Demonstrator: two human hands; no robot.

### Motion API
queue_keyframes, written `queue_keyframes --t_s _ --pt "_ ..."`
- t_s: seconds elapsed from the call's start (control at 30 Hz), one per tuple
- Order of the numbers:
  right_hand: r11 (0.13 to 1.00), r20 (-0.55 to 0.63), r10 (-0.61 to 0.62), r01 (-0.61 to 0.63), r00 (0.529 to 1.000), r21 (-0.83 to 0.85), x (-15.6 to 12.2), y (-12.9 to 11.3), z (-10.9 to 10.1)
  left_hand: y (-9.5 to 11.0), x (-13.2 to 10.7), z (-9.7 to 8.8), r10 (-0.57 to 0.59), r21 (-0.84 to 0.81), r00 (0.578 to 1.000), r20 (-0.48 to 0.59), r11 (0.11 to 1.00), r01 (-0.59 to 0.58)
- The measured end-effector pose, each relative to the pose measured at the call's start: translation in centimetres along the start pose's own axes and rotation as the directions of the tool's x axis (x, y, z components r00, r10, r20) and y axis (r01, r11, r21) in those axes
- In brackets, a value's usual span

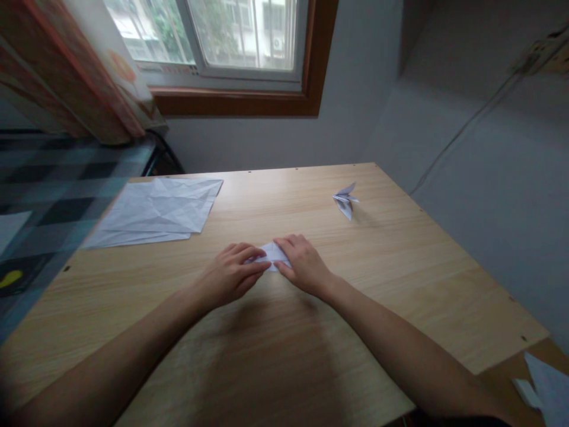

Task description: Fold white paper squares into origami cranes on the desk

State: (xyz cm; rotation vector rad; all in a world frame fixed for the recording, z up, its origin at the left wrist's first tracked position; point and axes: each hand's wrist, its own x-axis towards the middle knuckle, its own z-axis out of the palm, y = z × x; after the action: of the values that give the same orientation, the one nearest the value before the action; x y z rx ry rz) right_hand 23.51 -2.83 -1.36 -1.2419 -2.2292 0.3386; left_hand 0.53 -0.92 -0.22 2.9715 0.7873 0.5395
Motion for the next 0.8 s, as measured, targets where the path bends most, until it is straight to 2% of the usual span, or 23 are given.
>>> queue_keyframes --t_s 0.27,0.4,0.6,0.8 --pt "0.990 0.012 0.067 -0.068 0.998 0.127 0.2 0.4 -0.2 0.6 0.1 -0.5 0.010 0.059 1.000 0.000 0.998 -0.010" --pt "1.000 0.014 -0.001 0.000 1.000 0.025 0.0 0.1 -0.2 0.8 0.2 -0.7 -0.003 0.096 1.000 -0.025 0.995 0.006" --pt "0.967 0.068 -0.108 0.120 0.992 -0.225 -0.1 -0.7 -0.4 0.6 0.4 -0.6 0.046 0.053 0.999 0.013 0.998 -0.046" --pt "0.937 0.126 -0.183 0.211 0.975 -0.278 -0.2 -1.0 -0.5 0.8 0.5 -0.7 0.059 0.091 0.998 -0.004 0.994 -0.058"
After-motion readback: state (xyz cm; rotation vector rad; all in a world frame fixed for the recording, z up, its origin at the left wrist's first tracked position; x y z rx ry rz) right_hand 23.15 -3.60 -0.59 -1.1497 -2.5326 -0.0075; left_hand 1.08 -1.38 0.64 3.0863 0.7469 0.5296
